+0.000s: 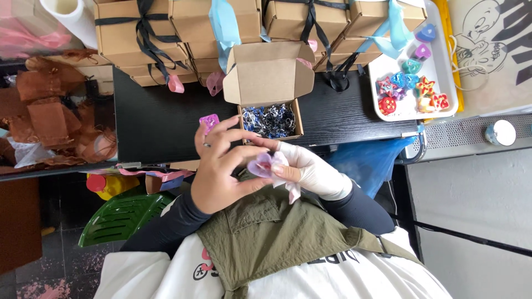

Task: Packing cardboard gift boxes with colorful heart-shaped wax melts, filler material, and ribbons.

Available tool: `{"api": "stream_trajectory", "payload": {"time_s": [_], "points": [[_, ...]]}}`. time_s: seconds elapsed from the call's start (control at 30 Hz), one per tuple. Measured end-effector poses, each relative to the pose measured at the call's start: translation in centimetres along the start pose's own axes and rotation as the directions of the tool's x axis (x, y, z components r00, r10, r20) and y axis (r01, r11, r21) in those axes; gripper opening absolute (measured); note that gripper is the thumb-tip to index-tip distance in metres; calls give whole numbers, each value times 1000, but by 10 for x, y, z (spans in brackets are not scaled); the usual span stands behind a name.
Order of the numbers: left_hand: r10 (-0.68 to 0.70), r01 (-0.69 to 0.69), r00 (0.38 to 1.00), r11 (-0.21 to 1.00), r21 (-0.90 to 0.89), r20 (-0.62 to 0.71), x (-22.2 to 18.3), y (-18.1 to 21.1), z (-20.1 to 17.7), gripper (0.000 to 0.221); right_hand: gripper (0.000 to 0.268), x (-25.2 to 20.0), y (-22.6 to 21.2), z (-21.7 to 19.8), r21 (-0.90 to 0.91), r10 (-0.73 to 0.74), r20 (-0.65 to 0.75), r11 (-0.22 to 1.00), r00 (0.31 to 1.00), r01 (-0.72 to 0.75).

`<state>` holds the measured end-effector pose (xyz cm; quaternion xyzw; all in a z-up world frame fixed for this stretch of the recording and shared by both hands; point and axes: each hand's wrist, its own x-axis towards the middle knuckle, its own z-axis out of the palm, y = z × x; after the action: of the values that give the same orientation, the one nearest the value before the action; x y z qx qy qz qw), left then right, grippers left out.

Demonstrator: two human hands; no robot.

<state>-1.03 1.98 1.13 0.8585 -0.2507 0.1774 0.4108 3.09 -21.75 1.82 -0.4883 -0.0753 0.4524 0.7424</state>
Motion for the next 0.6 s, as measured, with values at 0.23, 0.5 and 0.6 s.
{"api": "stream_trajectory", "payload": {"time_s": [0.23, 0.5, 0.6], "points": [[-235, 277, 955, 922, 270, -179, -12, -37, -27, 39, 19, -43, -34, -91, -590, -407, -402, 800, 820, 108], [-444, 498, 864, 681, 536, -238, -47, -99, -32, 41, 41, -85, -99, -301, -701, -841, -498, 249, 209, -669], [-485, 520, 847, 668, 533, -218, -46, -102, -28, 42, 30, -73, -111, -337, -696, -864, -379, 30, 331, -717]]}}
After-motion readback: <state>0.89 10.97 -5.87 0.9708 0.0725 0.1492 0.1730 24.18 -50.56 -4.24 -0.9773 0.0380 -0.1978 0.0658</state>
